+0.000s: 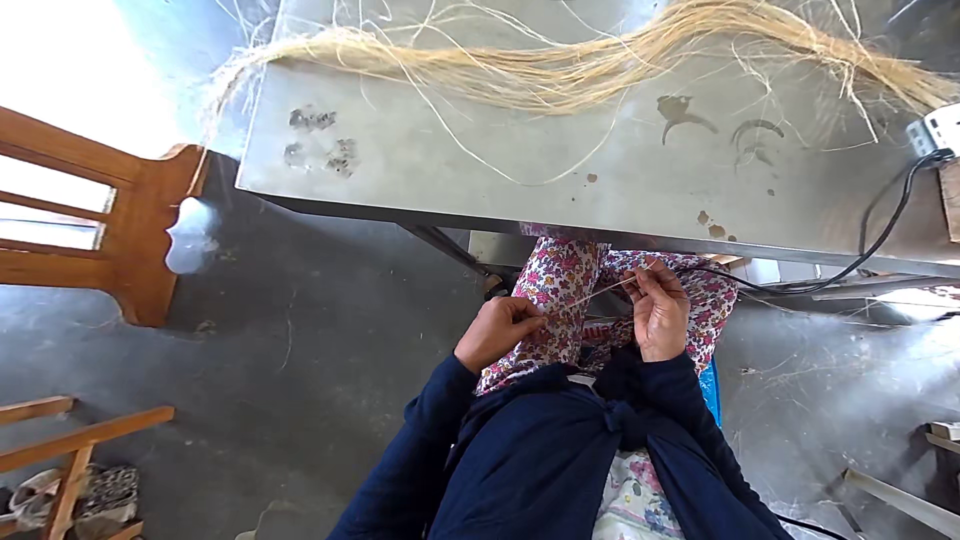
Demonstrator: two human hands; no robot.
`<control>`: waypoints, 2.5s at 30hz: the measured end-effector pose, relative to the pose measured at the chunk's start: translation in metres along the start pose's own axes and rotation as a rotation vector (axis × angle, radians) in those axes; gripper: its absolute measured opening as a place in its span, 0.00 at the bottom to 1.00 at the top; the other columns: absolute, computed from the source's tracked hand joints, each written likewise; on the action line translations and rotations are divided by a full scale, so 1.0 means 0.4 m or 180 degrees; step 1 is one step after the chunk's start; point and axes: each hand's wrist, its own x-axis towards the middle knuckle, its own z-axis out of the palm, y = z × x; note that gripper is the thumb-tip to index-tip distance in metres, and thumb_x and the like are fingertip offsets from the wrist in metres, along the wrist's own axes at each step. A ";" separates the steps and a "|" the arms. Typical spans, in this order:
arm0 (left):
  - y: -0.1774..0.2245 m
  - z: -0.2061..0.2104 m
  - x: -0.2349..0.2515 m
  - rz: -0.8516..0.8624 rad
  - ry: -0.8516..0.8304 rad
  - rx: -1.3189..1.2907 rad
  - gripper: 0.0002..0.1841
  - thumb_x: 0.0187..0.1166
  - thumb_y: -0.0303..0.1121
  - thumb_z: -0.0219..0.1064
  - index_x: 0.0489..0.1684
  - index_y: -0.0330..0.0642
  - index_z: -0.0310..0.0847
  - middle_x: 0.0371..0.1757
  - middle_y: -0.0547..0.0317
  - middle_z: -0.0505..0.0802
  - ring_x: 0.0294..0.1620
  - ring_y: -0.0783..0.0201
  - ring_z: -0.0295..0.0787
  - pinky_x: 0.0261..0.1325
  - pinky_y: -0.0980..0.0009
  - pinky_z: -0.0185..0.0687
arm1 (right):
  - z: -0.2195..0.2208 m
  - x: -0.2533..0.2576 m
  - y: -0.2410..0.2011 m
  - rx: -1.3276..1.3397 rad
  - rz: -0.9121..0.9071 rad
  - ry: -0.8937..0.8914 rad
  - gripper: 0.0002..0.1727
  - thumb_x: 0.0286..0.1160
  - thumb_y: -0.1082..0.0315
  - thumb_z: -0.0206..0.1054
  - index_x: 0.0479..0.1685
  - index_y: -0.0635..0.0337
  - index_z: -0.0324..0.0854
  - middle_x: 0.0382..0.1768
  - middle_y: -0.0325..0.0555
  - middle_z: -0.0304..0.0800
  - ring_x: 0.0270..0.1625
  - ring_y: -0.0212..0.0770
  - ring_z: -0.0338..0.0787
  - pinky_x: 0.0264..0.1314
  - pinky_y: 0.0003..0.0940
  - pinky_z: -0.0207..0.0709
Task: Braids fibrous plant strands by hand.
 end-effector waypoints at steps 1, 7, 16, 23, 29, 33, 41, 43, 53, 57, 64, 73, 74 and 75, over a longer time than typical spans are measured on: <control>0.002 -0.006 0.000 0.0069 -0.0021 0.0056 0.08 0.82 0.30 0.69 0.38 0.33 0.90 0.31 0.58 0.93 0.31 0.72 0.88 0.43 0.69 0.85 | 0.001 -0.002 -0.001 -0.0033 -0.0045 -0.0020 0.14 0.73 0.86 0.64 0.47 0.61 0.90 0.37 0.44 0.96 0.39 0.40 0.96 0.51 0.37 0.93; 0.063 0.018 0.019 0.0061 -0.0828 -0.1369 0.24 0.94 0.36 0.43 0.48 0.32 0.88 0.39 0.62 0.97 0.41 0.72 0.94 0.51 0.73 0.90 | 0.009 -0.014 -0.013 -0.0023 -0.0019 -0.0266 0.14 0.72 0.85 0.66 0.47 0.59 0.91 0.37 0.43 0.96 0.41 0.39 0.96 0.53 0.37 0.93; 0.090 0.117 0.075 0.0315 -0.0645 -0.1629 0.17 0.78 0.25 0.67 0.64 0.32 0.81 0.34 0.65 0.91 0.29 0.77 0.84 0.35 0.81 0.81 | -0.001 -0.014 -0.014 -0.0242 -0.0252 -0.0373 0.14 0.72 0.83 0.68 0.50 0.59 0.91 0.39 0.41 0.96 0.42 0.39 0.96 0.54 0.38 0.93; 0.079 0.162 0.088 0.0964 0.0396 -0.0991 0.09 0.68 0.24 0.76 0.44 0.35 0.88 0.16 0.72 0.76 0.15 0.80 0.66 0.21 0.83 0.64 | 0.000 -0.015 -0.009 -0.0291 -0.0346 -0.0414 0.13 0.71 0.83 0.70 0.50 0.60 0.91 0.39 0.42 0.96 0.42 0.38 0.96 0.53 0.37 0.92; 0.078 0.178 0.087 0.1122 0.0639 -0.1392 0.07 0.79 0.24 0.66 0.47 0.35 0.89 0.23 0.71 0.85 0.19 0.82 0.72 0.26 0.83 0.71 | 0.002 -0.019 -0.012 -0.0265 -0.0348 -0.0449 0.13 0.70 0.83 0.71 0.49 0.59 0.92 0.39 0.42 0.96 0.42 0.38 0.96 0.53 0.37 0.92; 0.078 0.184 0.083 0.0876 0.0752 -0.1700 0.15 0.89 0.26 0.54 0.52 0.34 0.90 0.24 0.71 0.85 0.20 0.82 0.72 0.26 0.85 0.70 | 0.000 -0.018 -0.012 -0.0233 -0.0332 -0.0424 0.13 0.70 0.83 0.70 0.48 0.58 0.93 0.39 0.42 0.96 0.42 0.38 0.96 0.52 0.36 0.92; 0.048 0.108 0.057 0.0422 0.1027 -0.2446 0.20 0.93 0.31 0.45 0.50 0.40 0.90 0.53 0.59 0.96 0.51 0.68 0.93 0.56 0.69 0.89 | -0.016 -0.010 -0.026 -0.0105 -0.0265 -0.0096 0.14 0.72 0.85 0.65 0.47 0.61 0.91 0.39 0.44 0.96 0.42 0.39 0.96 0.52 0.36 0.92; 0.019 0.084 0.045 0.0515 0.1375 -0.2113 0.19 0.91 0.29 0.47 0.45 0.38 0.89 0.46 0.61 0.98 0.47 0.69 0.94 0.53 0.69 0.90 | -0.024 -0.009 -0.034 -0.0100 -0.0282 -0.0066 0.15 0.72 0.86 0.64 0.47 0.61 0.91 0.39 0.44 0.97 0.42 0.40 0.97 0.53 0.37 0.92; -0.103 -0.022 -0.024 -0.0437 0.1460 -0.1503 0.11 0.92 0.27 0.50 0.47 0.39 0.80 0.29 0.72 0.89 0.30 0.78 0.86 0.42 0.76 0.88 | -0.102 -0.004 -0.073 -0.0455 -0.0551 0.0134 0.14 0.74 0.85 0.61 0.46 0.60 0.89 0.37 0.42 0.96 0.39 0.39 0.96 0.50 0.37 0.93; -0.150 -0.065 -0.013 -0.0741 0.1415 -0.1354 0.12 0.91 0.26 0.51 0.45 0.34 0.82 0.27 0.67 0.90 0.29 0.74 0.88 0.41 0.73 0.89 | -0.159 0.008 -0.112 -0.0652 -0.0797 0.0360 0.14 0.74 0.86 0.61 0.47 0.61 0.87 0.37 0.41 0.96 0.38 0.38 0.96 0.48 0.36 0.93; -0.166 -0.080 0.001 -0.1006 0.1864 -0.2121 0.11 0.91 0.27 0.50 0.49 0.36 0.80 0.35 0.62 0.95 0.36 0.70 0.93 0.46 0.71 0.91 | -0.254 0.027 -0.185 -0.0923 -0.1026 0.0904 0.12 0.76 0.87 0.59 0.48 0.66 0.83 0.34 0.42 0.94 0.37 0.38 0.96 0.48 0.35 0.93; -0.262 -0.144 0.005 -0.1263 0.2096 -0.1963 0.12 0.93 0.30 0.48 0.56 0.35 0.77 0.34 0.59 0.94 0.35 0.69 0.92 0.45 0.70 0.90 | -0.388 0.056 -0.323 -0.1131 -0.1385 0.1703 0.12 0.79 0.87 0.56 0.57 0.70 0.76 0.35 0.41 0.90 0.36 0.38 0.94 0.51 0.35 0.93; -0.269 -0.152 0.005 -0.1298 0.2144 -0.1950 0.12 0.93 0.30 0.48 0.58 0.35 0.76 0.35 0.59 0.92 0.35 0.68 0.92 0.46 0.70 0.90 | -0.404 0.060 -0.341 -0.1151 -0.1446 0.1785 0.12 0.80 0.87 0.56 0.57 0.71 0.76 0.35 0.41 0.90 0.36 0.37 0.94 0.51 0.34 0.92; -0.278 -0.160 0.003 -0.1308 0.2196 -0.1955 0.12 0.93 0.31 0.48 0.58 0.35 0.75 0.35 0.59 0.91 0.36 0.68 0.91 0.46 0.69 0.89 | -0.420 0.065 -0.357 -0.1158 -0.1523 0.1870 0.12 0.79 0.88 0.56 0.57 0.71 0.75 0.35 0.42 0.89 0.36 0.37 0.94 0.51 0.34 0.92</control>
